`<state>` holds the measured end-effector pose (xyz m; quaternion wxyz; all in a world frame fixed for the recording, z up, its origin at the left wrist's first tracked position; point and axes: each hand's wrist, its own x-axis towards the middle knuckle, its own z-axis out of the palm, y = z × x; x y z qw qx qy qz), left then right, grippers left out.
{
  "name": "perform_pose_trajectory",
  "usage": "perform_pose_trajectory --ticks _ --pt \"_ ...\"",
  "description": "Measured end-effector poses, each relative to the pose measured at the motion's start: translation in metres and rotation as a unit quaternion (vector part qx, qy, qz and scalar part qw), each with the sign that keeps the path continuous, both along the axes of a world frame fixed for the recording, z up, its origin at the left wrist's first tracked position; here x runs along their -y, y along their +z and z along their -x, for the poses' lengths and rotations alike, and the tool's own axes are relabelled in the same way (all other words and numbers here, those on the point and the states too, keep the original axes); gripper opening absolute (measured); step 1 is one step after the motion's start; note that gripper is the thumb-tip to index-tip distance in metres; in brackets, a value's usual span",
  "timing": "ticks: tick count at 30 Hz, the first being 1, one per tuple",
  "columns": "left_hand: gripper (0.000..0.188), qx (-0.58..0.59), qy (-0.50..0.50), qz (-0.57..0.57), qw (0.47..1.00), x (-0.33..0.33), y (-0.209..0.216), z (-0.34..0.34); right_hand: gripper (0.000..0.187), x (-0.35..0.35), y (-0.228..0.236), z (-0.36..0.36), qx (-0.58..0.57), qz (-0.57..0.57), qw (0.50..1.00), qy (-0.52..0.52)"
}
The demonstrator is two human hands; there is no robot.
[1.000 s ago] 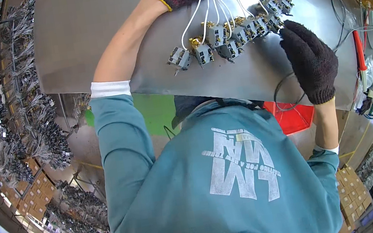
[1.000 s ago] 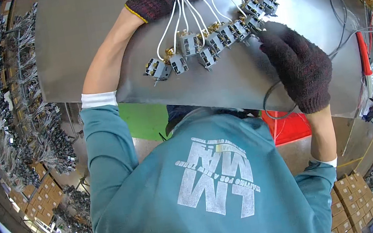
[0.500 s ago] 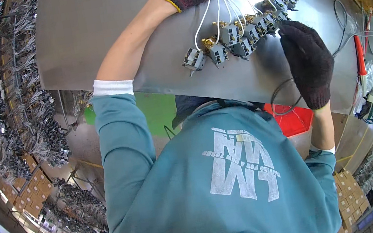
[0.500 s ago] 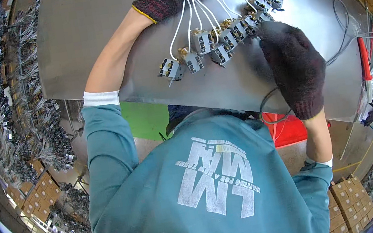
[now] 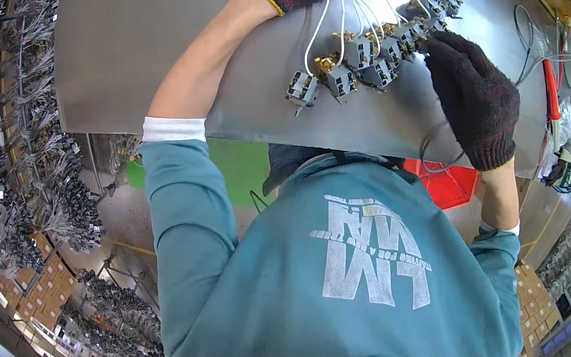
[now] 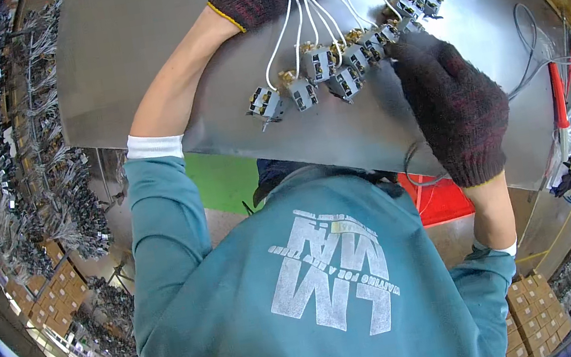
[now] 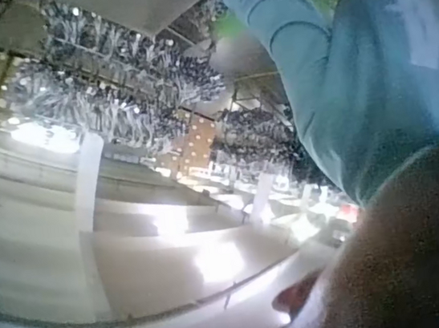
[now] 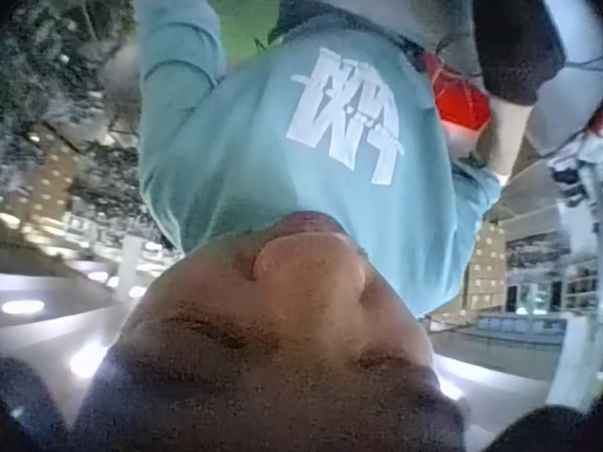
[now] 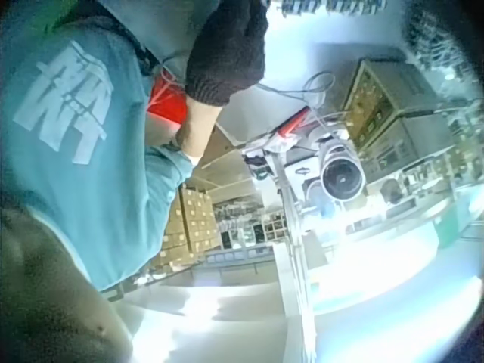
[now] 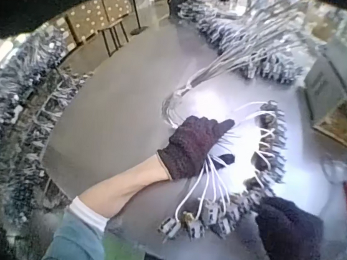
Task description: Organizing and inspecting bundles of wire harnesses on an assembly table.
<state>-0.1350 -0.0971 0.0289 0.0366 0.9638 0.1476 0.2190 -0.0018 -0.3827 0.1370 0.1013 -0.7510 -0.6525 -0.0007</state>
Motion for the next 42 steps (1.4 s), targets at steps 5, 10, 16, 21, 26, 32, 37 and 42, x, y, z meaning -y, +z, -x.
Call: perform_pose_trajectory --ticks 5,10,16,21,26,32,37,42 --pt "0.086 0.018 -0.008 -0.002 1.000 -0.003 -0.003 0.002 0.035 -0.004 0.004 -0.014 0.036 0.002 0.997 0.068" --pt "0.085 0.048 -0.013 0.010 0.999 -0.004 -0.002 0.001 0.036 -0.003 0.000 -0.026 0.051 0.014 0.995 0.087" --pt "0.084 0.018 0.033 0.020 0.999 0.003 0.006 0.002 0.030 0.003 -0.010 -0.020 -0.127 -0.046 0.991 -0.001" --pt "0.086 0.025 0.040 -0.023 0.999 0.002 -0.001 -0.004 0.030 0.007 -0.022 -0.013 -0.085 -0.053 0.995 -0.019" --pt "0.090 -0.033 0.066 -0.049 0.996 0.003 0.003 -0.005 0.037 -0.001 -0.009 -0.014 -0.007 -0.022 0.998 0.061" --pt "0.089 -0.030 0.064 -0.032 0.997 0.002 0.001 -0.006 0.037 0.002 -0.011 -0.011 -0.008 -0.034 0.998 0.056" --pt "0.089 -0.021 0.063 -0.031 0.997 0.001 0.003 -0.002 0.033 0.003 -0.020 0.000 -0.187 -0.127 0.974 0.019" --pt "0.089 -0.042 0.070 -0.026 0.996 0.002 0.003 -0.007 0.032 0.010 -0.026 0.012 -0.137 -0.087 0.987 0.000"
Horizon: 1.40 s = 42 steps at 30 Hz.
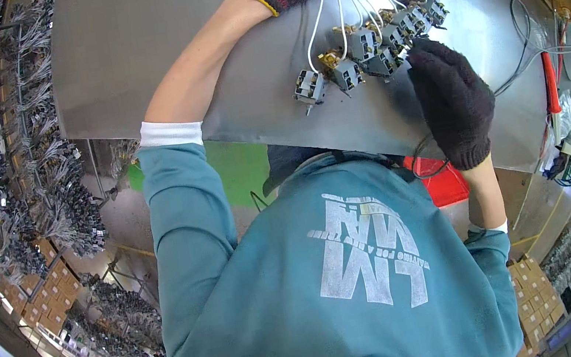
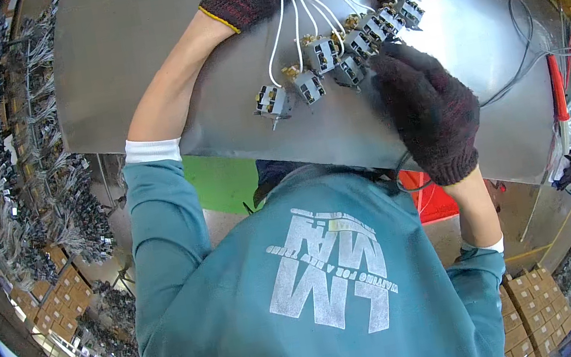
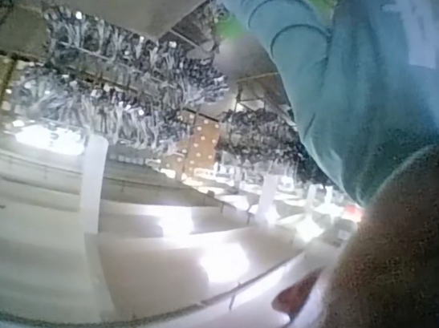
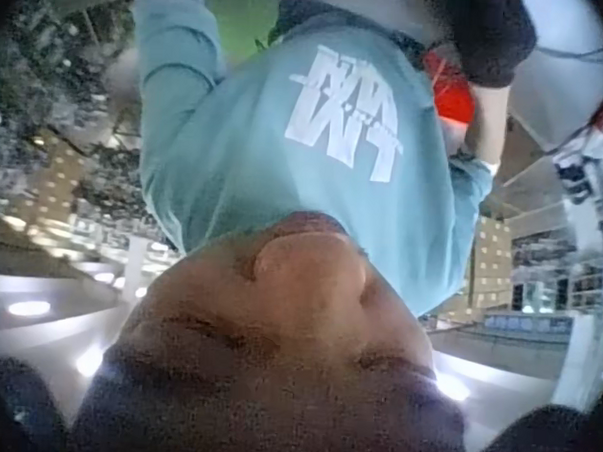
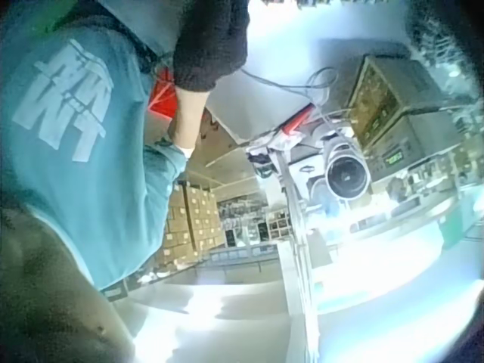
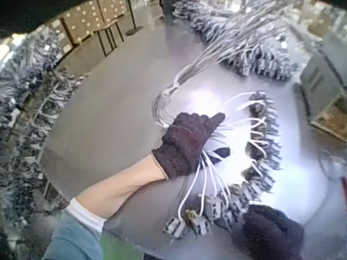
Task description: Organizing and inspecting bundles of wire harnesses on an assembly table.
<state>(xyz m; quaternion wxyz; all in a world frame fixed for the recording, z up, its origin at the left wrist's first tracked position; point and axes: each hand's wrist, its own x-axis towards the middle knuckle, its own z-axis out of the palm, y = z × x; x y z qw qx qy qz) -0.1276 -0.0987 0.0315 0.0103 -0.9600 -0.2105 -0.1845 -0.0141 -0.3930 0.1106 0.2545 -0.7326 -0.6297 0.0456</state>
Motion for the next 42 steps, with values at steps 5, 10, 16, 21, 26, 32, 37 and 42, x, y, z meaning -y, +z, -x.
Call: perform_pose_trajectory --ticks 5,10,16,21,26,32,37,42 --pt "0.089 0.021 -0.016 -0.019 0.999 -0.001 0.003 0.007 0.034 -0.003 0.015 -0.001 0.097 0.046 0.992 0.059" --pt "0.089 0.032 -0.019 0.012 0.999 -0.001 0.003 0.003 0.035 0.002 0.013 0.005 -0.004 0.037 0.999 0.006" --pt "0.088 0.030 -0.014 -0.025 0.999 -0.002 -0.002 0.003 0.033 0.013 0.010 0.020 -0.134 0.007 0.991 -0.031" --pt "0.087 0.003 -0.006 -0.009 1.000 0.000 0.004 -0.001 0.034 0.011 0.011 0.024 0.044 0.036 0.998 0.017" --pt "0.086 0.012 0.008 -0.004 1.000 0.005 0.002 0.000 0.034 0.011 0.012 0.010 0.089 0.040 0.994 0.050" --pt "0.094 -0.009 0.046 -0.048 0.998 0.023 0.015 0.004 0.033 0.006 0.013 -0.024 0.087 0.033 0.993 0.068" --pt "0.089 -0.048 -0.143 0.060 0.987 0.005 0.015 0.035 0.033 0.002 0.016 -0.037 0.104 0.039 0.991 0.078" --pt "0.113 0.021 -0.336 0.283 0.898 0.019 0.052 0.057 0.035 0.004 0.018 -0.044 0.130 0.070 0.987 0.068"
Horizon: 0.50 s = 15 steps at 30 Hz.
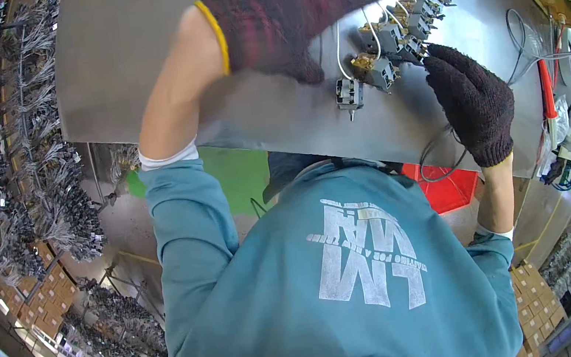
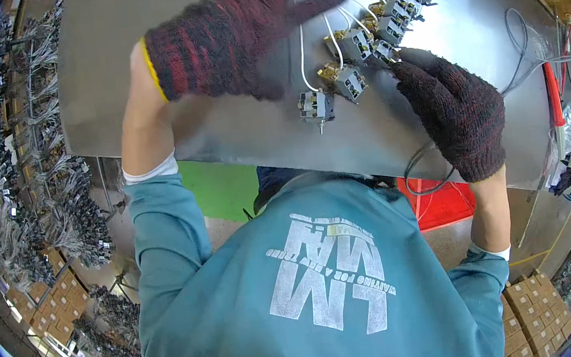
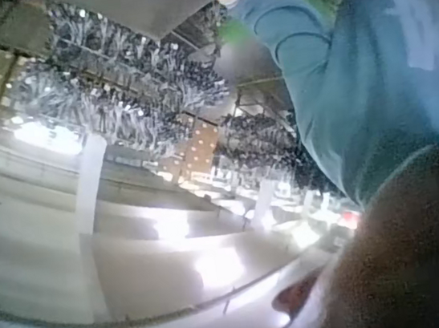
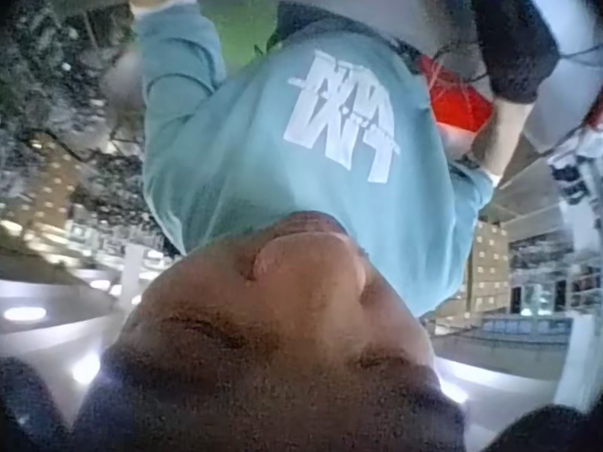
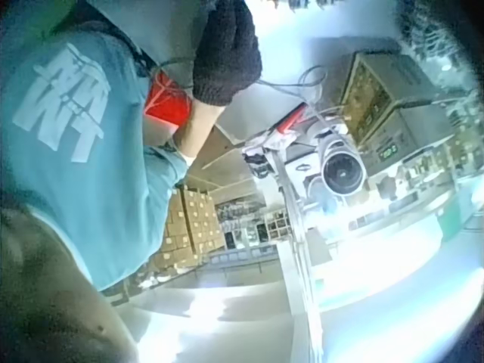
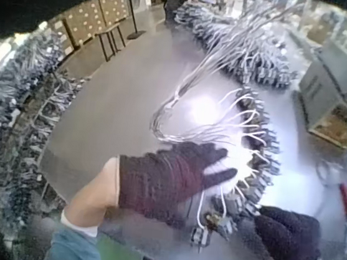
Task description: Organizing and inspecting bundles of wire harnesses on an assembly table.
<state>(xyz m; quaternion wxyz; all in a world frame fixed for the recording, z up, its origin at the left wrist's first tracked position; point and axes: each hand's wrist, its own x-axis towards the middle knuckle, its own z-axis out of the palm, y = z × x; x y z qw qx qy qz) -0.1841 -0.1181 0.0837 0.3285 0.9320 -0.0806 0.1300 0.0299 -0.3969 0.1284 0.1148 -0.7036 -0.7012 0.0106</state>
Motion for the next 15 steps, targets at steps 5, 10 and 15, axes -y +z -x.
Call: perform_pose_trajectory --ticks 5,10,15 --pt "0.131 -0.044 0.052 -0.201 0.977 0.046 0.011 -0.022 0.037 -0.006 0.004 0.000 -0.024 -0.005 1.000 0.008" --pt "0.122 0.073 -0.025 -0.140 0.987 0.034 -0.013 -0.050 0.039 -0.002 0.001 -0.012 0.014 0.011 1.000 0.003" --pt "0.120 0.076 0.011 -0.166 0.983 0.045 -0.028 -0.061 0.035 0.000 -0.006 -0.012 -0.155 -0.050 0.982 -0.097"
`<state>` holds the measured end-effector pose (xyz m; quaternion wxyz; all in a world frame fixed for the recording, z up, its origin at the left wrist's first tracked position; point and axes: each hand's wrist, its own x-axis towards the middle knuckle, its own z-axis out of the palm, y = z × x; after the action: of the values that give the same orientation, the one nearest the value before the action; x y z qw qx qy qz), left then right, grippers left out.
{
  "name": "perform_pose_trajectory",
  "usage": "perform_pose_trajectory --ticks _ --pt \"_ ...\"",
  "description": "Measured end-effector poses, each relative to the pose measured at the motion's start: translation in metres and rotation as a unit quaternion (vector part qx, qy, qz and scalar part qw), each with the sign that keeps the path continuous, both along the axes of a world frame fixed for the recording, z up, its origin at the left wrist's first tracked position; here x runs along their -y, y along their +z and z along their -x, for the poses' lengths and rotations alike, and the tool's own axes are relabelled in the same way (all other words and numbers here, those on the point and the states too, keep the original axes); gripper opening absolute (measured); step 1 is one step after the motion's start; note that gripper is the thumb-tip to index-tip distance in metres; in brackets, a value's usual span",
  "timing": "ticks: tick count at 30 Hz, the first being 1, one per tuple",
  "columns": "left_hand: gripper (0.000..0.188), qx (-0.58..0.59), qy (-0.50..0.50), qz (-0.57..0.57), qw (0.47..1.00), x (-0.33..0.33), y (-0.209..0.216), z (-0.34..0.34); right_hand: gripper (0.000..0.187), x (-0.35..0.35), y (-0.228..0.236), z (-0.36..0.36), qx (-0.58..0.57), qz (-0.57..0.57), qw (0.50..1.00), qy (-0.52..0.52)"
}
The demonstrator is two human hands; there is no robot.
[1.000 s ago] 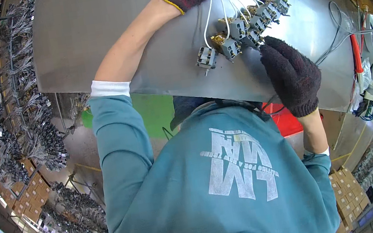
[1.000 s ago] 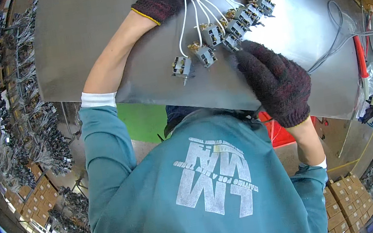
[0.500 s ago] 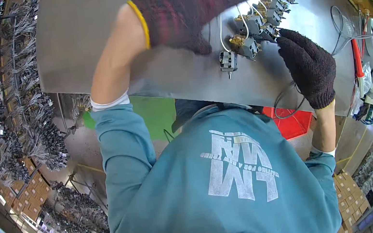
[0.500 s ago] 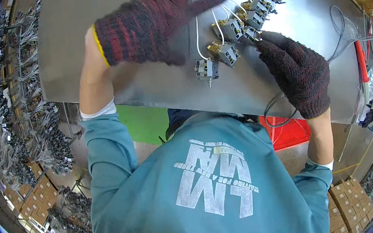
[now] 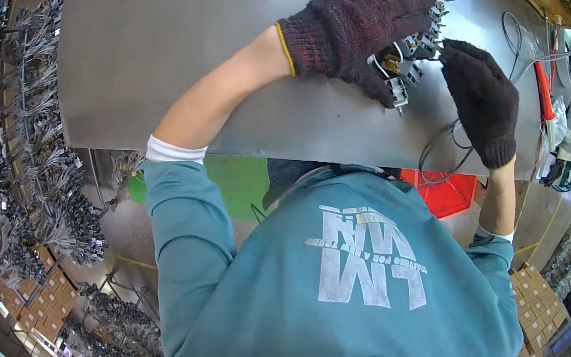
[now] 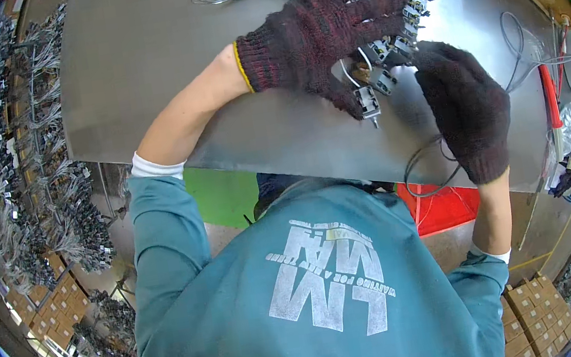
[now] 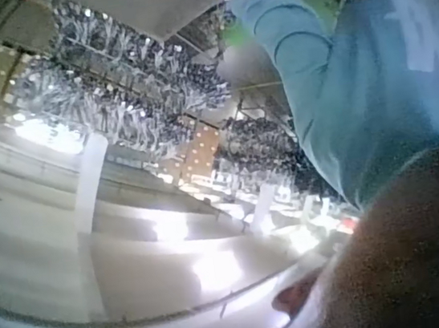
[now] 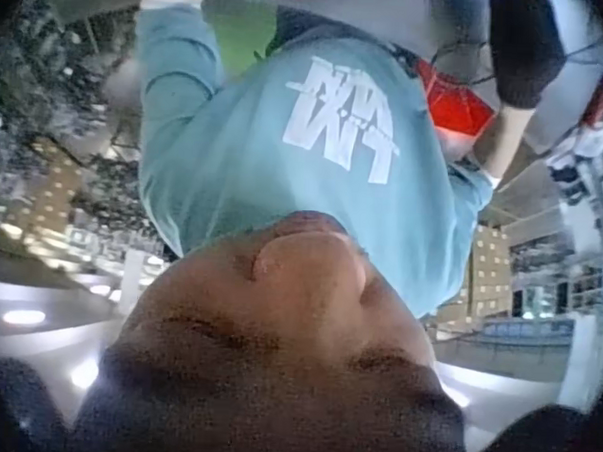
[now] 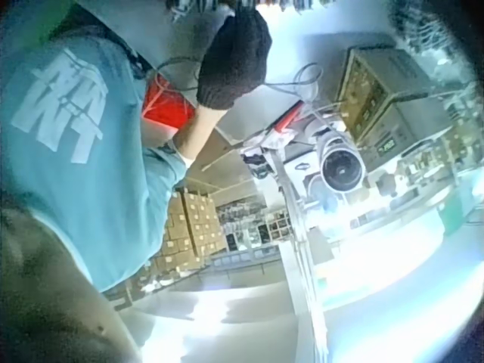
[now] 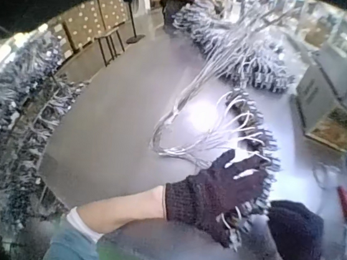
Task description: Organizing and inspecting bundles of wire harnesses on an assembly table.
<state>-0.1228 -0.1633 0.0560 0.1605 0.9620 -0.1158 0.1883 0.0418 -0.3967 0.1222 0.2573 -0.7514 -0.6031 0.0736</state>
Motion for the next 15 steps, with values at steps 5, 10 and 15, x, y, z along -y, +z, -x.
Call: perform_pose_trajectory --ticks 5,10,15 --pt "0.119 -0.006 0.014 -0.014 1.000 0.001 -0.002 0.000 0.034 -0.004 -0.002 0.005 -0.065 -0.023 0.998 0.005" --pt "0.114 0.045 -0.017 0.043 0.998 -0.003 -0.015 -0.003 0.035 -0.011 0.008 0.014 0.055 0.040 0.997 0.048" --pt "0.112 0.063 -0.010 0.051 0.997 0.000 -0.017 -0.004 0.035 -0.011 0.009 0.013 -0.002 0.010 0.999 0.042"
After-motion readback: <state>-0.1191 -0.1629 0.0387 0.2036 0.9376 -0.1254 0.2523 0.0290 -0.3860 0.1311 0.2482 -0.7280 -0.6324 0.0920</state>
